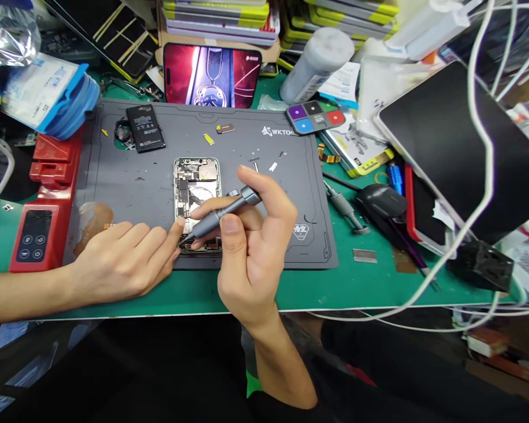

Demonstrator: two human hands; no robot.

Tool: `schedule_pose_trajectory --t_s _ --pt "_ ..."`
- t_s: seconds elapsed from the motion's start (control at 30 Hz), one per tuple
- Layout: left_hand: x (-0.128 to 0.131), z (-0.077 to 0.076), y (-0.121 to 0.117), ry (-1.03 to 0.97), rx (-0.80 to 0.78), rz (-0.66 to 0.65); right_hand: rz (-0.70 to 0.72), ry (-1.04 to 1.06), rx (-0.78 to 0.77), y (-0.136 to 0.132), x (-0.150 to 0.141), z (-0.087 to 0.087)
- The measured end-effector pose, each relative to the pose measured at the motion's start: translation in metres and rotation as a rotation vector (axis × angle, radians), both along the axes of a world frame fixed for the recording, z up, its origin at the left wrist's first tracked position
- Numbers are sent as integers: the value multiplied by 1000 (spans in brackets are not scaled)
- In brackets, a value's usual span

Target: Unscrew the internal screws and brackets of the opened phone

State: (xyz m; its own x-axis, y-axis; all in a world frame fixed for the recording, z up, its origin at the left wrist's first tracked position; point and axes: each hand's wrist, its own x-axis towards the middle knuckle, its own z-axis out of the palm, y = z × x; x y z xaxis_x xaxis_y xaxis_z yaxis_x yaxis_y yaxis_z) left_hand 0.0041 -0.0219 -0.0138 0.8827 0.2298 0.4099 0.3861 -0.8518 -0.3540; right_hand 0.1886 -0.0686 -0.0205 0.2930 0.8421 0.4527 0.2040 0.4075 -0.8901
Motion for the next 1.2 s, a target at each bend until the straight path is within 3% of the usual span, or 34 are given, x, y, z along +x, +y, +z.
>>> schedule_pose_trajectory --t_s 0.83,1.03,1.2 --pt "-1 0 -1 7 -3 -1 -13 3 3 0 1 -3" --pt "-1 1 -1 -10 5 -5 -215 -132 189 3 1 -10" --pt "0 0 1 -24 3 -13 -195 -367 318 9 9 -15"
